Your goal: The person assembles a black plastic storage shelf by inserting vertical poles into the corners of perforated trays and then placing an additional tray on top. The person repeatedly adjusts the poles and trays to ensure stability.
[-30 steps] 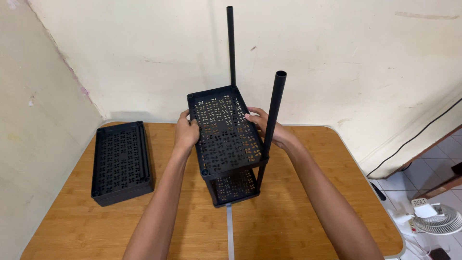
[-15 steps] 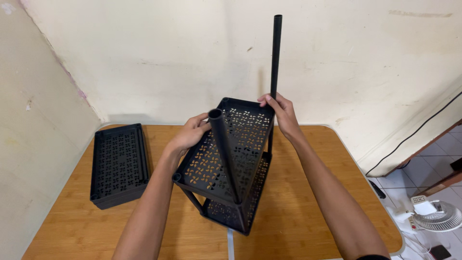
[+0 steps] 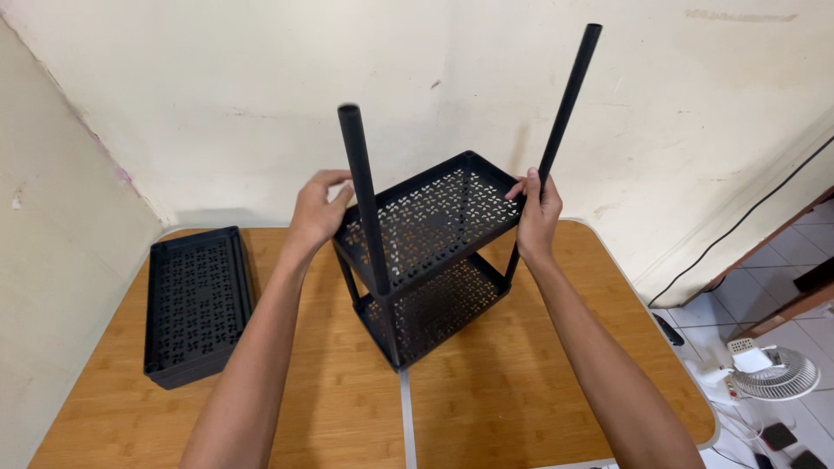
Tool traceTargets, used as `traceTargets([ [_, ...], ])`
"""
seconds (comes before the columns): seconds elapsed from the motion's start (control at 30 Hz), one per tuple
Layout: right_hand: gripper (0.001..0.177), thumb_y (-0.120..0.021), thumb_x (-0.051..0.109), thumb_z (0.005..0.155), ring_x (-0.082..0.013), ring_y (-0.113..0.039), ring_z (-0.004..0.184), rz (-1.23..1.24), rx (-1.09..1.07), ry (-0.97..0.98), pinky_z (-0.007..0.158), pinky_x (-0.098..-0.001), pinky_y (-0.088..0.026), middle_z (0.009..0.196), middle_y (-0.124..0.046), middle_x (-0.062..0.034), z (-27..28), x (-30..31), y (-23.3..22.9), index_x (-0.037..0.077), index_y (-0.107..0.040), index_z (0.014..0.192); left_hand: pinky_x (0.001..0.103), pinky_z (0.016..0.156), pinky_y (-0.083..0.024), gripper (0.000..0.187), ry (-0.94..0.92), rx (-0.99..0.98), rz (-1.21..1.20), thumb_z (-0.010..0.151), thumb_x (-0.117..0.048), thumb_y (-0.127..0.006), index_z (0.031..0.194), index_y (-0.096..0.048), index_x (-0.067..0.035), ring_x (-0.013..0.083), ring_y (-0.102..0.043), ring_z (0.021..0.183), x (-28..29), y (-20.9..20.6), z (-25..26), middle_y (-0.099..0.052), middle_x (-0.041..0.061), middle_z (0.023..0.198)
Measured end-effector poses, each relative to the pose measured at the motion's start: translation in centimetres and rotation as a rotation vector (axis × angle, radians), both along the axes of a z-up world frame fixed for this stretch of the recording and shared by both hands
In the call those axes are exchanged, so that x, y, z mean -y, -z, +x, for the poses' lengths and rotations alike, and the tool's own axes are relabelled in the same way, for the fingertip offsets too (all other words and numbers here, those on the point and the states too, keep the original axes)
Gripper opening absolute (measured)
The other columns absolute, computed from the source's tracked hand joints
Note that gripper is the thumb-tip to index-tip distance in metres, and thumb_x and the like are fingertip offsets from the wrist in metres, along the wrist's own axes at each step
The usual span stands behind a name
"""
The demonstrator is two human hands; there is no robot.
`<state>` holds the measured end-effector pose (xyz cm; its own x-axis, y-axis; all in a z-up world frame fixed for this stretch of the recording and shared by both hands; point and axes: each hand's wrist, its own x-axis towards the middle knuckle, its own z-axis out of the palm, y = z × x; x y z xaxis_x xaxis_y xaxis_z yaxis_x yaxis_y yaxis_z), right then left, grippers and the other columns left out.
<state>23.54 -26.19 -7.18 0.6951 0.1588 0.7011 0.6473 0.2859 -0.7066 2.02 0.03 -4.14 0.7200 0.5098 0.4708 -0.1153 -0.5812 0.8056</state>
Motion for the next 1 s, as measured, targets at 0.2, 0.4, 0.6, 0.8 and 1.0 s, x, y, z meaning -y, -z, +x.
traceTargets([
  [0.2, 0.035, -0.047, 0.034, 0.11, -0.0107, -0.04, 0.071, -0.077, -0.124, 0.276, 0.069, -0.0297, -0.036, 0.075, -0.058, -0.0014, -0.3, 1.3, 0.7, 0.007, -0.057, 0.089, 0.036, 0.113, -0.044, 0.055, 0.185, 0.267, -0.22, 0.111, -0.038, -0.03, 0.119, -0.073, -0.004, 0.0219, -0.068, 0.119, 2.1, -0.6, 0.6, -0.076, 0.011, 0.115],
  [0.4, 0.043, -0.042, 0.039, 0.112, -0.0169, -0.042, 0.088, -0.22, -0.175, 0.441, 0.086, -0.0353, -0.038, 0.089, -0.046, -0.0027, -1.1, 2.9, 1.6, 0.009, -0.063, 0.089, 0.034, 0.102, -0.047, 0.039, 0.256, 0.306, -0.236, 0.108, -0.034, -0.042, 0.127, -0.059, -0.004, 0.016, -0.064, 0.11, 5.9, 0.2, 2.5, -0.069, 0.007, 0.105],
  [0.6, 0.042, -0.04, 0.039, 0.111, -0.0165, -0.04, 0.093, -0.221, -0.051, 0.33, 0.09, -0.0355, -0.037, 0.089, -0.05, -0.0005, -1.0, 4.2, 3.4, 0.008, -0.063, 0.094, 0.025, 0.065, -0.04, 0.024, 0.121, 0.321, -0.376, 0.109, -0.031, -0.047, 0.113, -0.053, -0.008, 0.0067, -0.042, 0.072, 7.7, 1.3, 4.7, -0.044, -0.004, 0.077],
  [0.8, 0.039, -0.032, 0.035, 0.113, -0.0214, -0.046, 0.108, -0.344, -0.106, 0.358, 0.103, -0.0402, -0.035, 0.113, -0.047, -0.0089, -0.3, 5.6, 2.4, 0.008, -0.061, 0.116, 0.024, 0.059, -0.034, 0.027, 0.129, 0.387, -0.369, 0.111, -0.032, -0.048, 0.102, -0.052, -0.007, 0.0049, -0.036, 0.068, 8.6, 1.6, 5.8, -0.041, -0.005, 0.075],
  [1.0, 0.035, -0.035, 0.036, 0.115, -0.0151, -0.056, 0.098, -0.019, -0.003, 0.158, 0.092, -0.0343, -0.052, 0.113, -0.056, -0.0081, 2.0, 6.1, -5.5, 0.006, -0.046, 0.129, 0.024, 0.062, -0.041, 0.025, 0.082, 0.369, -0.269, 0.11, -0.034, -0.049, 0.111, -0.051, -0.009, 0.006, -0.044, 0.069, 9.0, -3.4, 5.3, -0.047, -0.004, 0.075],
])
